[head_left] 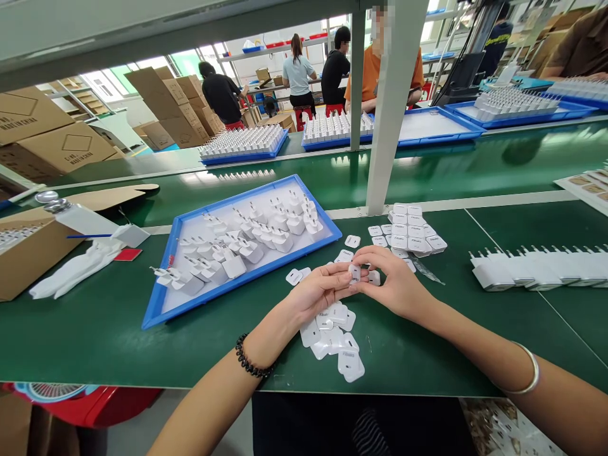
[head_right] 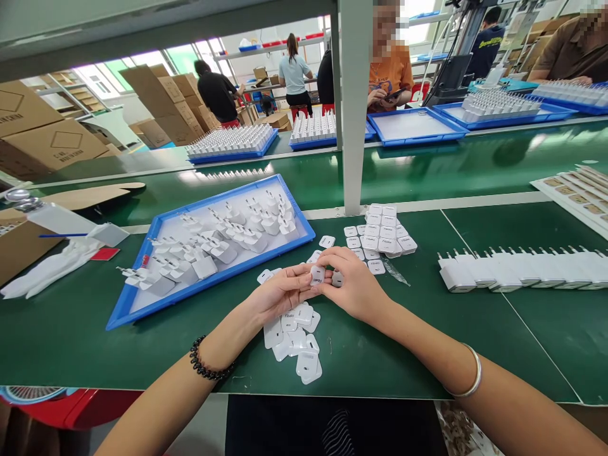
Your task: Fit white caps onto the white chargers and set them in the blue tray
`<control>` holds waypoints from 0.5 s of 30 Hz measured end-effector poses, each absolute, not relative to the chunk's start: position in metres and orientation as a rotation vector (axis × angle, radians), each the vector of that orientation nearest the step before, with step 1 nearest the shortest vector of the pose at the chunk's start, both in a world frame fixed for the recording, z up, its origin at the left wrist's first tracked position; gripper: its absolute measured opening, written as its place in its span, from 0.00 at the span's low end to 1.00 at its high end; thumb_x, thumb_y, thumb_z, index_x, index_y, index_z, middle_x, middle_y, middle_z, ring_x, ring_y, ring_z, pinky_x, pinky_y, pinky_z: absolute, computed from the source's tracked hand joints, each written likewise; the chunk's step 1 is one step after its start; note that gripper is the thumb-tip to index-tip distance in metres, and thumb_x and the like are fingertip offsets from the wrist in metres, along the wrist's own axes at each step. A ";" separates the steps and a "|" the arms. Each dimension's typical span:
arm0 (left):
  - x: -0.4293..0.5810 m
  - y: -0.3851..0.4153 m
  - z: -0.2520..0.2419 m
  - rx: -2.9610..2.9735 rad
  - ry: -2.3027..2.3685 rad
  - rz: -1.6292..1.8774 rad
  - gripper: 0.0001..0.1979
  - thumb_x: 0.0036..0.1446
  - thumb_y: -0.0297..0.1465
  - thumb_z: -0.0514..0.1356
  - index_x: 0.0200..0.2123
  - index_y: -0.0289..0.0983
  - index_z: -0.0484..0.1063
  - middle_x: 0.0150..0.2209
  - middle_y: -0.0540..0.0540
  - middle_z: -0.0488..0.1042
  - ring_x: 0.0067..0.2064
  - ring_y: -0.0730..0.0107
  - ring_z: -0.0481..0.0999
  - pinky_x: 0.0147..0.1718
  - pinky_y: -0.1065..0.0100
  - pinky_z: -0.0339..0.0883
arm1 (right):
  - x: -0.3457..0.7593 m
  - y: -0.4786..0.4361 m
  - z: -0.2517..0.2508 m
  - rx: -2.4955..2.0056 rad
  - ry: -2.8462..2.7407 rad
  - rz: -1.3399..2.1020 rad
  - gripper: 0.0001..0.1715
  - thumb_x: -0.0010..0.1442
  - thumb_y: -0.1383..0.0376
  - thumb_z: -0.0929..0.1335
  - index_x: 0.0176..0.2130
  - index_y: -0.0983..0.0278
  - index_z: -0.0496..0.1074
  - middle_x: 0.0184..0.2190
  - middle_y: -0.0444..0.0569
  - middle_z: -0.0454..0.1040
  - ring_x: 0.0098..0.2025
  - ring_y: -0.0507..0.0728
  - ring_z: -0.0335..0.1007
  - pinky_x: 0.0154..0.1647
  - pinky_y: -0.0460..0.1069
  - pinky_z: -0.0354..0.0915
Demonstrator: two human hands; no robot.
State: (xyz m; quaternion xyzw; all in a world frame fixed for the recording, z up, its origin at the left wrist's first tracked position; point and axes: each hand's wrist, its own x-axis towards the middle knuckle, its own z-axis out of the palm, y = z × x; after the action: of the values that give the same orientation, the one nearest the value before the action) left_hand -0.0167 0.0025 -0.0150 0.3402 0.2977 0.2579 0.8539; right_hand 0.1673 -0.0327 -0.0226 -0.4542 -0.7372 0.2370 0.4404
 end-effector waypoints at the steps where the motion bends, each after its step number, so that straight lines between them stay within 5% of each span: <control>1: -0.016 0.002 -0.014 0.726 0.621 0.541 0.15 0.56 0.24 0.64 0.48 0.31 0.74 0.48 0.37 0.78 0.51 0.62 0.77 0.59 0.63 0.64 | 0.168 -0.032 -0.022 -1.120 -1.842 0.558 0.11 0.54 0.71 0.71 0.39 0.61 0.71 0.43 0.53 0.74 0.47 0.63 0.69 0.47 0.59 0.68; 8: -0.017 0.004 -0.007 0.919 0.756 0.615 0.16 0.58 0.31 0.63 0.49 0.33 0.73 0.47 0.39 0.78 0.48 0.61 0.78 0.54 0.60 0.68 | 0.181 -0.021 -0.015 -1.178 -1.690 0.560 0.09 0.55 0.64 0.72 0.38 0.60 0.73 0.41 0.51 0.76 0.44 0.61 0.71 0.37 0.54 0.70; 15: -0.020 0.003 -0.013 2.162 1.169 0.717 0.12 0.59 0.27 0.59 0.47 0.36 0.73 0.47 0.42 0.75 0.50 0.58 0.73 0.52 0.54 0.67 | 0.189 -0.012 -0.020 -1.313 -1.662 0.611 0.12 0.55 0.61 0.72 0.41 0.61 0.74 0.44 0.51 0.76 0.43 0.61 0.71 0.38 0.55 0.70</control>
State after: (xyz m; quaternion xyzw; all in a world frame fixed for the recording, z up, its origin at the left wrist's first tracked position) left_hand -0.0198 0.0032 -0.0127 0.8090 0.4375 0.2683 0.2867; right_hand 0.1893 -0.0119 -0.0200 -0.5314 -0.6728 0.2472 0.4515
